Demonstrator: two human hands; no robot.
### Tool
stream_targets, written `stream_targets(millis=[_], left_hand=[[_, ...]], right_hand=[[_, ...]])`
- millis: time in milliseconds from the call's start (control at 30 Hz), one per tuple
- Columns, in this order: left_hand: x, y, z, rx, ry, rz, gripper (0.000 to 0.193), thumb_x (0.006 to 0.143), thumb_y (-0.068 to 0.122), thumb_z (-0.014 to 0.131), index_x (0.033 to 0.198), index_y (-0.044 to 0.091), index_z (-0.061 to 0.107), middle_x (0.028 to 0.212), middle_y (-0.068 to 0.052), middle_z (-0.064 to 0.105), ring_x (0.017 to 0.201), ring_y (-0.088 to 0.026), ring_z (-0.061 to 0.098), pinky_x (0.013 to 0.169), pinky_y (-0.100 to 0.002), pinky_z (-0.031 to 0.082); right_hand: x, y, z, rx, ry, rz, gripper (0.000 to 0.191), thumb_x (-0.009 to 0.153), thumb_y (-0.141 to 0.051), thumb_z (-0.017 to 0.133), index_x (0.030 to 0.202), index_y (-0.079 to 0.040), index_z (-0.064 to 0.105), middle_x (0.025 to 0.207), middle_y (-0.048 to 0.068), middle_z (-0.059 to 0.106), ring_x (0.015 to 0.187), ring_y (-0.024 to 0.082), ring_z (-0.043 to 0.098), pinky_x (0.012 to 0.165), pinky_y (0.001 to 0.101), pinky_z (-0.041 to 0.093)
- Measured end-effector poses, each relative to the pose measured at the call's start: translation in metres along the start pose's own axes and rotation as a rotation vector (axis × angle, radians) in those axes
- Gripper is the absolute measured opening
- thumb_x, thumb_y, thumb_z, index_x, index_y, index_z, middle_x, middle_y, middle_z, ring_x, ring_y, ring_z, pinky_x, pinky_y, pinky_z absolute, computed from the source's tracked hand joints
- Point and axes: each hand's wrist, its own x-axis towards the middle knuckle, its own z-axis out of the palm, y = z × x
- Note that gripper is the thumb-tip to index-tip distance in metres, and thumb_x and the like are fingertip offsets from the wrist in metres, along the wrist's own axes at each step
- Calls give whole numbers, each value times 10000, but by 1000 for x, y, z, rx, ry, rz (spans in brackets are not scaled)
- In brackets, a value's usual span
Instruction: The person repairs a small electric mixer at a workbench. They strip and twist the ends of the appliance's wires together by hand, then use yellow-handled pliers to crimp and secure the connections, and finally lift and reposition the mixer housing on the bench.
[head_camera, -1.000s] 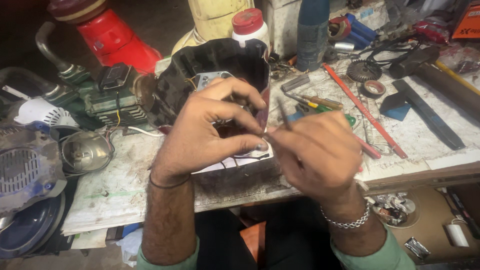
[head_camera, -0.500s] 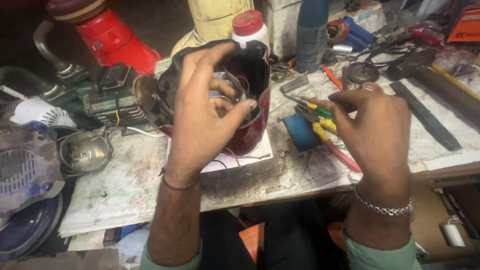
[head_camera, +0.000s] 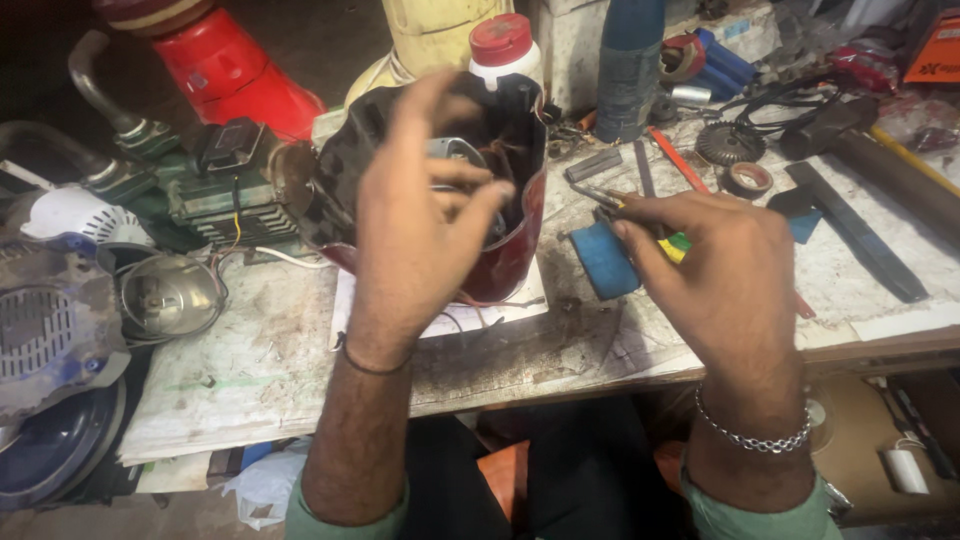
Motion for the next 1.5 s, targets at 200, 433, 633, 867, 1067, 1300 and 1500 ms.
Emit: stream_targets(millis=[200, 433, 633, 867, 1067, 1300, 1500], left_hand=[[-6, 6, -5, 78, -160, 178, 287, 972, 65, 694, 1258, 56, 719, 1131, -99, 749, 1016, -217, 752, 900, -331, 590], [-4, 16, -5, 24, -174, 134, 268, 919, 130, 764, 1183, 84, 757, 951, -64, 708, 813, -192, 717, 743, -332, 554], [-4, 16, -5, 24, -185, 108, 177, 902, 159, 784, 1069, 102, 780, 897, -34, 691, 774, -168, 714, 704, -322, 549], [-7, 15, -2, 119, -192, 190, 146, 924, 216, 772, 1053, 155, 798, 959, -5, 675, 903, -187, 686, 758, -344, 551], [-8, 14, -2, 184, -209, 191, 136, 942, 226, 742, 1048, 161, 796, 960, -3, 651, 917, -192, 652, 770, -354, 540], [-9, 15, -1, 206, -214, 197, 138, 947, 229, 737, 1051, 158, 793, 977, -4, 641, 916, -192, 633, 765, -358, 530], [-10, 20, -4, 224, -215, 224, 132, 942, 228, 754, 1048, 151, 776, 1010, -12, 629, 947, -211, 625, 773, -356, 532]], right_hand=[[2, -12, 9, 215, 24, -53, 291, 881, -105, 833, 1145, -10, 753, 1030, 129, 767, 864, 202, 745, 761, 299, 559], [2, -25, 14, 505, 4, -49, 490, 866, -56, 823, 1323, 21, 662, 1195, 136, 722, 943, 144, 699, 813, 270, 572], [-3, -31, 14, 491, 119, -21, 390, 919, 13, 710, 1297, 40, 619, 1154, 147, 677, 905, 137, 629, 810, 263, 528], [-7, -26, 19, 384, 132, -15, 111, 1040, -14, 727, 1148, 11, 716, 1063, 101, 728, 890, 147, 667, 793, 267, 524], [1, -32, 7, 401, 82, -3, 122, 964, 3, 661, 1082, 24, 687, 975, 110, 697, 852, 153, 648, 762, 280, 502], [-2, -32, 2, 361, -7, -25, 159, 931, -35, 748, 1081, 3, 708, 992, 88, 725, 860, 135, 663, 771, 268, 510], [-6, -25, 9, 381, 23, 10, 74, 998, -31, 728, 1060, 6, 710, 972, 74, 721, 857, 125, 646, 775, 271, 499]])
